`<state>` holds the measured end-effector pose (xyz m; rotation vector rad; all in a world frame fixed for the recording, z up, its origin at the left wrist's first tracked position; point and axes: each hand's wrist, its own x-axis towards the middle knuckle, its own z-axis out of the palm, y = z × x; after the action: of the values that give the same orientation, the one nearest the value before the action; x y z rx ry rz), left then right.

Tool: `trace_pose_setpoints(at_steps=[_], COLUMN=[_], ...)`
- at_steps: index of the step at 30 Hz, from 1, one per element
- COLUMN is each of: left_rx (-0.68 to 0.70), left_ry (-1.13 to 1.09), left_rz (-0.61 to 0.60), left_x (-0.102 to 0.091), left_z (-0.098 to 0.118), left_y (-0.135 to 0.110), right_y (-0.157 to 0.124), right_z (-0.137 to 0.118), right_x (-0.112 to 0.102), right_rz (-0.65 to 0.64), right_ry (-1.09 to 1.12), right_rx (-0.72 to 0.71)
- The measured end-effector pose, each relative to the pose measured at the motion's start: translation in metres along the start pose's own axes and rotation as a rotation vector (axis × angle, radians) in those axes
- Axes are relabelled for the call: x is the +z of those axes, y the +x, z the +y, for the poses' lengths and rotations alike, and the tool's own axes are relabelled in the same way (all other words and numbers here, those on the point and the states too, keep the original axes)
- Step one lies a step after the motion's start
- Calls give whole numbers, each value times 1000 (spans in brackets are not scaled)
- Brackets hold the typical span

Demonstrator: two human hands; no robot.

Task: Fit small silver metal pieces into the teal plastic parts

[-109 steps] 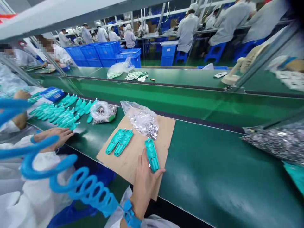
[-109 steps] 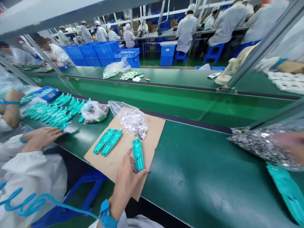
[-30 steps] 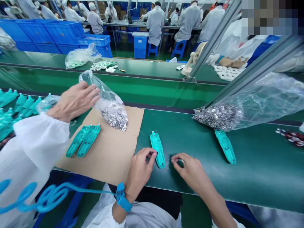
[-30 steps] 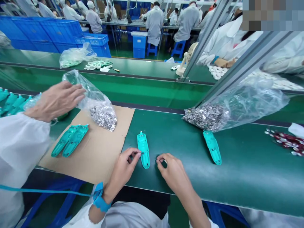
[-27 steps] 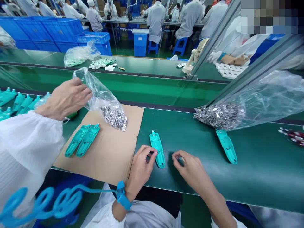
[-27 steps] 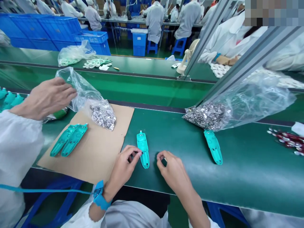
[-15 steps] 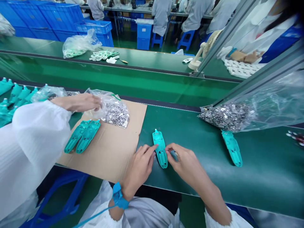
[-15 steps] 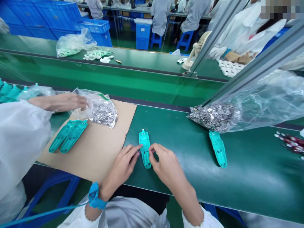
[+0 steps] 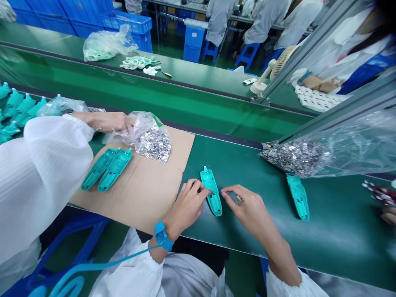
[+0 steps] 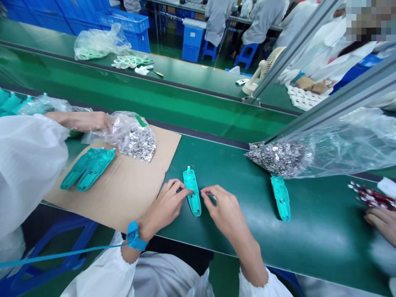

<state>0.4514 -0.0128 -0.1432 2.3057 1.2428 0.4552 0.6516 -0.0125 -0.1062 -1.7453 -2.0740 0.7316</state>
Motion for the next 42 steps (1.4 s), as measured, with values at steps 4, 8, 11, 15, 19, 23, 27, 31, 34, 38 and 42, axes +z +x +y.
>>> trace_pose_setpoints(at_steps=[4, 8, 11, 15, 19, 23, 27, 31, 34, 38, 42], left_rx=[-15, -87, -135, -182, -176, -179, -214, -216, -210, -185, -176], left_ry=[-35, -193, -293, -414, -445, -410, -421, -419, -383, -351, -357], left_rz=[18, 139, 217, 288, 305, 285, 245, 235, 222, 213, 219], left_x=[-1, 1, 5, 8, 9, 9, 10, 13, 15, 15, 16], left_z=[4, 7, 8, 9, 9, 9, 9, 8, 8, 9, 9], left_y=[3, 5, 5, 2, 1, 0, 0, 0, 0, 1, 2], right_y=[2, 3, 1, -5, -7, -3, 1, 3, 4, 5, 7], right_z=[5, 10, 13, 11, 5, 1, 3, 7, 7, 5, 5], right_x=[5, 13, 14, 11, 8, 8, 10, 12, 12, 11, 10], right_rz=[26, 40, 42, 48, 61, 21, -31, -75, -126, -155, -166], right_ry=[49, 78, 77, 63, 66, 83, 68, 25, -19, -81, -109], right_rx=[-68, -94, -94, -85, -94, -122, -132, -157, -187, -189, -211])
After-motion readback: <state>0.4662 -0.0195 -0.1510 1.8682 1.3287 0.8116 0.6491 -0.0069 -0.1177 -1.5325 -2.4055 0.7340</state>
